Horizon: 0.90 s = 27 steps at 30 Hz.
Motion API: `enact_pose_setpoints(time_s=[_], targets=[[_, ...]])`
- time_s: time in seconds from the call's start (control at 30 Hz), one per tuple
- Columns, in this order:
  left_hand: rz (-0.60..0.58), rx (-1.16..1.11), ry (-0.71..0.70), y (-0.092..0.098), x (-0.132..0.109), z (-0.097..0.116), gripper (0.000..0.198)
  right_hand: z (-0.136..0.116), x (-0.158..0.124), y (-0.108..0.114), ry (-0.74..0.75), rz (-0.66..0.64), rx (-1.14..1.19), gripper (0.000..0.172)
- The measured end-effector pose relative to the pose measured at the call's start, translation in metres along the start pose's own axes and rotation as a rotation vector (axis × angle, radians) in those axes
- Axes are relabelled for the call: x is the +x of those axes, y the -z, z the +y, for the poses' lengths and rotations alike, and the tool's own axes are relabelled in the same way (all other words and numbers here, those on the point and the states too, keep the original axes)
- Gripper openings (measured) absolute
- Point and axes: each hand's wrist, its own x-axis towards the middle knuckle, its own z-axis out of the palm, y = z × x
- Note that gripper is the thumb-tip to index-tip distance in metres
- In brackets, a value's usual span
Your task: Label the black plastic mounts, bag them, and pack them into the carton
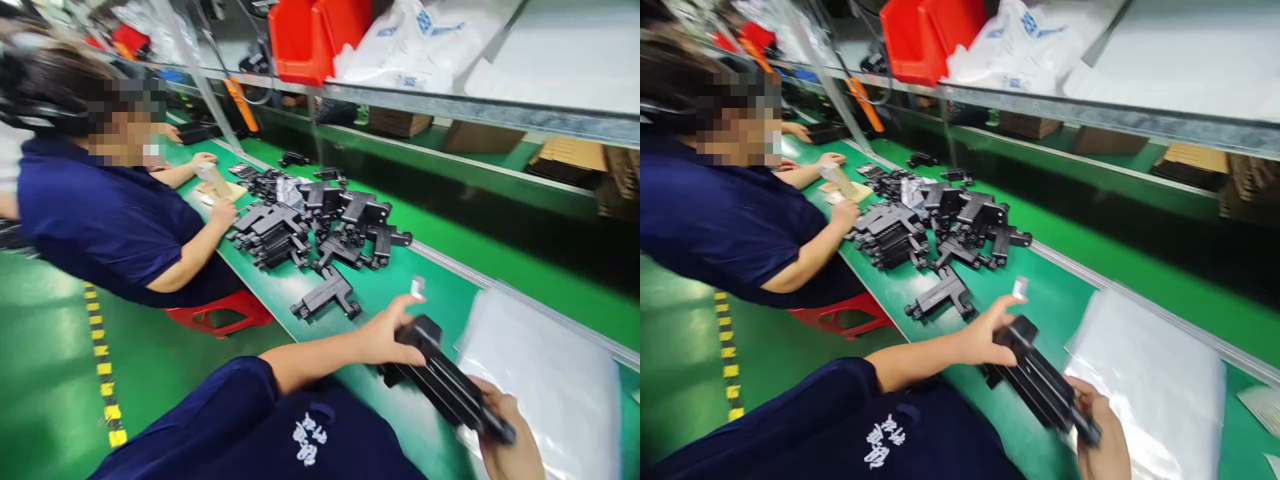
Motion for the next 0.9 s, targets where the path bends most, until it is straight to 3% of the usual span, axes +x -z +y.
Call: enact_pose_setpoints(time_s=[0.07, 0.2, 0.47, 0.57, 0.7, 0.8, 0.9], targets=[[0.098, 0.020, 0.014, 0.002, -0.005, 0.003, 0.097, -0.009, -0.011, 0.004, -0.111, 0.091, 0.145, 0.054], [0.139, 0.094, 0.071, 0.003, -0.003, 0.007, 0.095, -0.019, -0.022, 0.001, -0.167, 0.083, 0.177, 0.040], [0.166, -0.036, 0.113, -0.008, 0.002, 0.000, 0.088, -0.025, -0.035, 0.004, 0.181, 0.240, -0.298, 0.024], [0.139, -0.008, 0.059, -0.009, -0.001, -0.004, 0.096, -0.026, -0.035, 0.004, 0.032, 0.262, -0.100, 0.027], [0.107, 0.158, -0.057, -0.007, -0.009, -0.012, 0.106, -0.028, -0.029, 0.004, -0.262, 0.100, 0.321, 0.036], [0.072, 0.211, -0.117, -0.004, -0.013, -0.017, 0.107, -0.028, -0.029, 0.006, -0.290, 0.063, 0.407, 0.037], [0.081, 0.172, -0.113, -0.007, -0.014, -0.016, 0.106, -0.025, -0.031, 0.007, -0.198, 0.109, 0.332, 0.037]])
